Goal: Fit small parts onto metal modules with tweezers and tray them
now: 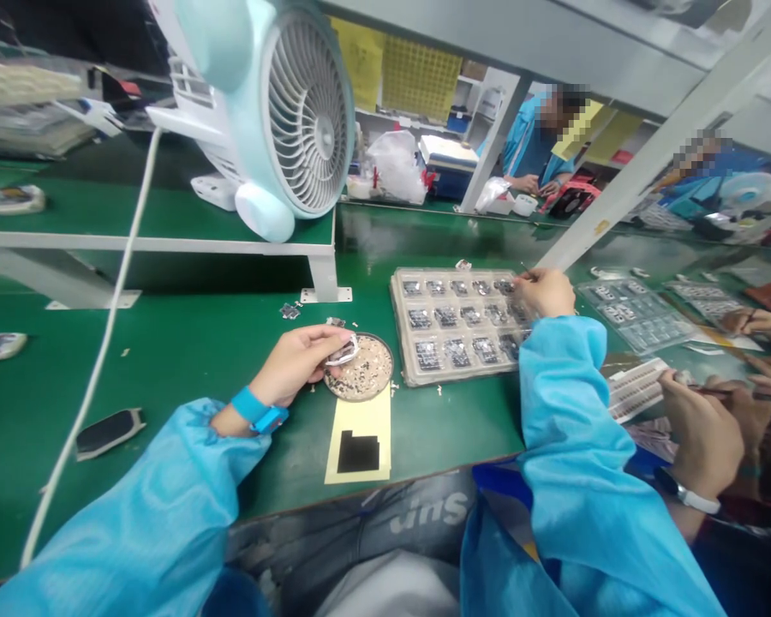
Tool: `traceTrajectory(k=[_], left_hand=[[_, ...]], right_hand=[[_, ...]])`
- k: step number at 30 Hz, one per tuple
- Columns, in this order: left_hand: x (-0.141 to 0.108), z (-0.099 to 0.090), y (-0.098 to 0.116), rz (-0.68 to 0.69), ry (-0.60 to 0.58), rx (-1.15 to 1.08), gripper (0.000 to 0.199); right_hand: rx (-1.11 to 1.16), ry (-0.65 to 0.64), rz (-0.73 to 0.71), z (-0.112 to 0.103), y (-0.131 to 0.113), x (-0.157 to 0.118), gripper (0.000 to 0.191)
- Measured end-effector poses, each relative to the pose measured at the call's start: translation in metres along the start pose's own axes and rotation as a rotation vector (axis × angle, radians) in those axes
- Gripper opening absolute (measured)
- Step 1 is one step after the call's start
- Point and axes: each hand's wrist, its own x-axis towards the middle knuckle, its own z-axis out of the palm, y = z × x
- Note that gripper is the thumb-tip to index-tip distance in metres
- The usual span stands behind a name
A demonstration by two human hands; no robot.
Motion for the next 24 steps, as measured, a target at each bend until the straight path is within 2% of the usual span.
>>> traceTrajectory(k=[4,7,14,21,24], left_hand=[[-0.004,0.003,0.003,-0.025,-0.016,-0.044,0.047],[-0.007,0.005,0.003,-0.031,-0.024,-0.067,0.048],[-0.005,0.005,0.000,0.004,-0.035,-0.034,0.040],[-0.007,0.006,0.000,0.038,-0.034,-0.021,0.038],[-0.010,0.009,0.001,0.068,-0.025,-0.021,0.040]], right_hand=[[0.015,-0.092,0.004,0.008,0.010,0.009,0.032],[0.038,-0.105,-0.008,0.015,0.012,0.014,0.031],[0.164,0.007,-0.100,0.014,0.012,0.008,0.029],[0.268,0.137,-0.118,0.007,0.009,0.000,0.025],[0.503,0.139,-0.188,-0.002,-0.004,-0.010,0.033]])
